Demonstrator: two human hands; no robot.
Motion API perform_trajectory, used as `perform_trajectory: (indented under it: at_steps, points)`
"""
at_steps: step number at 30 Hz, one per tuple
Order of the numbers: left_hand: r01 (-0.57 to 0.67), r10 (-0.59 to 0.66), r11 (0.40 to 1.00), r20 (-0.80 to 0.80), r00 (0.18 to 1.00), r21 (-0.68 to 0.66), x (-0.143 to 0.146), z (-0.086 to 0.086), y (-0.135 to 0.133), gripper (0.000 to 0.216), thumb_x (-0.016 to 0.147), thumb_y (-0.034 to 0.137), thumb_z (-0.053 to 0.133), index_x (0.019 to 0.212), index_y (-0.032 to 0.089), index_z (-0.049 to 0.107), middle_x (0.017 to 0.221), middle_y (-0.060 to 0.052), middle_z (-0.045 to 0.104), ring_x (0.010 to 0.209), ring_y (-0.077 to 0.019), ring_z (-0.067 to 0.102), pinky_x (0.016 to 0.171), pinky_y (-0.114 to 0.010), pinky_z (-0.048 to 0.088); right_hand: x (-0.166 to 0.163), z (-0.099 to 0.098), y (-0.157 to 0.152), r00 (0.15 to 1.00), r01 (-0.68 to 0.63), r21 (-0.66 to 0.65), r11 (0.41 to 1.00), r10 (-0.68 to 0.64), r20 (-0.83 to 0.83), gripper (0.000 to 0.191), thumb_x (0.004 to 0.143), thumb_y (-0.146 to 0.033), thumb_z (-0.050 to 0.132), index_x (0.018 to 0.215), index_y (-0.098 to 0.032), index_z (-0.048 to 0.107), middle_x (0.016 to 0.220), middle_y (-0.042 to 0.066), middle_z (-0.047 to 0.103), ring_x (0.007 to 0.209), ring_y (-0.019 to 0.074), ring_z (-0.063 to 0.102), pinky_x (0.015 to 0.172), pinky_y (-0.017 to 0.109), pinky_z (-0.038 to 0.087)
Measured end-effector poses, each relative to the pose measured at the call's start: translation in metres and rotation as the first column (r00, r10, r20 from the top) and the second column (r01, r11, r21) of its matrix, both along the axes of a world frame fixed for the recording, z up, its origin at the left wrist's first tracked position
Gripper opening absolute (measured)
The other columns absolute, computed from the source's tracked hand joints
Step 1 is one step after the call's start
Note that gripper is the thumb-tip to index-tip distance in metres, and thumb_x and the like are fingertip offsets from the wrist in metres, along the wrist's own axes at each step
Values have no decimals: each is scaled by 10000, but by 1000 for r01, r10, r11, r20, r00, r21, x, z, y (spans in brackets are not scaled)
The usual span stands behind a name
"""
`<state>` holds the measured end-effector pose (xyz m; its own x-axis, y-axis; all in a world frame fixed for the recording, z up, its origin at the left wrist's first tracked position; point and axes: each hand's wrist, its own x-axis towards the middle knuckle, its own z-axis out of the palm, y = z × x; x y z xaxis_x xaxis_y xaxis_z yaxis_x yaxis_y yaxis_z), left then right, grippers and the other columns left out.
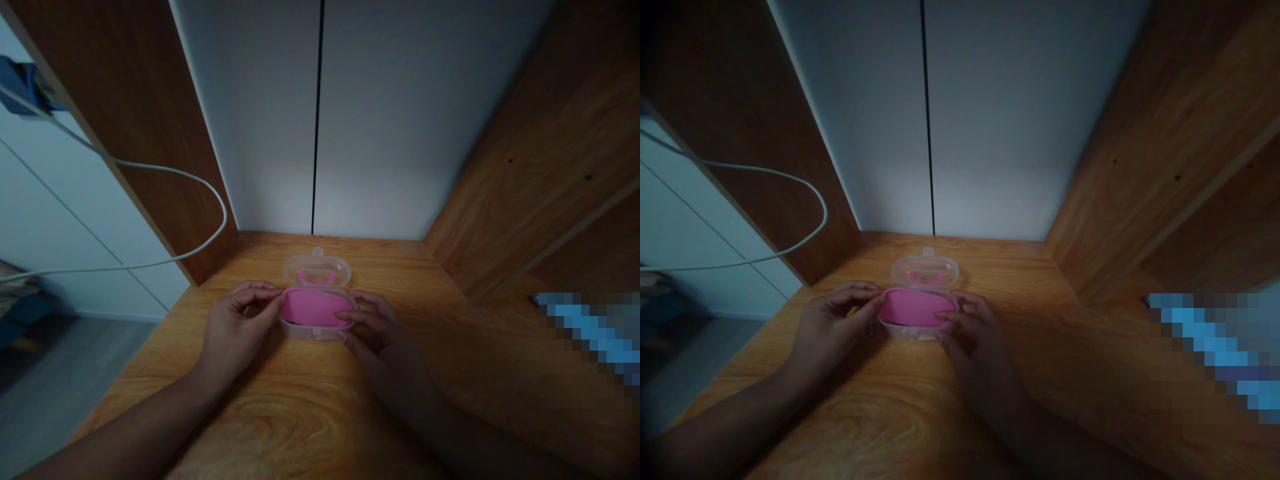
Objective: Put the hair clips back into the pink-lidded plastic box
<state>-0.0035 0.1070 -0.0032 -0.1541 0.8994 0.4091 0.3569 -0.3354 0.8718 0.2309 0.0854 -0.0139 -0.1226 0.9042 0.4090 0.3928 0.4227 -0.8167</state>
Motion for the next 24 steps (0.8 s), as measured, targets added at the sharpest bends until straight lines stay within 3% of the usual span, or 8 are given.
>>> perform_trajectory:
  at_steps: [6,10,13,16,19,24]
  points:
    - [-206,211,977,105,972,-63,2,10,-5,163,772,339,761,782,177,749,789,-30,753,718,-176,690,676,-281,556,0,0,-1,1000,-10,-19,1000,10,5,170,849,-218,668,961,-314,753,1282,57,553,1213,249,561,1066,493,461]
    - [-111,131,986,166,977,-123,2,5,-5,213,782,355,750,858,157,728,690,-10,705,557,-137,624,520,-239,509,-1,-1,-2,999,1,-9,1000,-1,-32,140,820,-186,684,920,-282,705,1235,52,580,1216,250,556,1072,486,452]
    - [-49,80,983,170,982,-175,3,1,-5,251,807,376,726,924,155,720,668,3,674,461,-113,547,439,-236,458,-2,-3,-3,989,-9,-45,999,2,-151,254,807,-161,684,1016,-287,617,1217,43,595,1182,230,578,1005,446,516]
    - [-67,72,993,45,996,-101,3,0,-6,202,807,354,726,890,170,729,806,-28,712,633,-148,631,582,-267,521,-2,-4,-4,981,-45,-83,996,28,-191,369,828,-172,668,1159,-316,593,1263,49,574,1145,217,601,931,404,572]
    - [-23,23,1000,-70,997,5,3,-1,-4,140,809,322,720,815,182,719,884,-42,703,844,-187,656,771,-311,535,-1,-1,-4,993,-41,-71,997,33,-111,237,827,-186,672,1033,-300,694,1263,52,558,1182,236,579,975,418,551]
    - [51,-50,999,-86,995,3,4,-2,-1,153,830,337,709,814,184,719,932,-57,685,915,-205,650,812,-331,536,-1,0,-3,994,-23,-77,997,15,-108,201,833,-227,684,1018,-300,711,1254,57,573,1066,228,635,874,393,597]
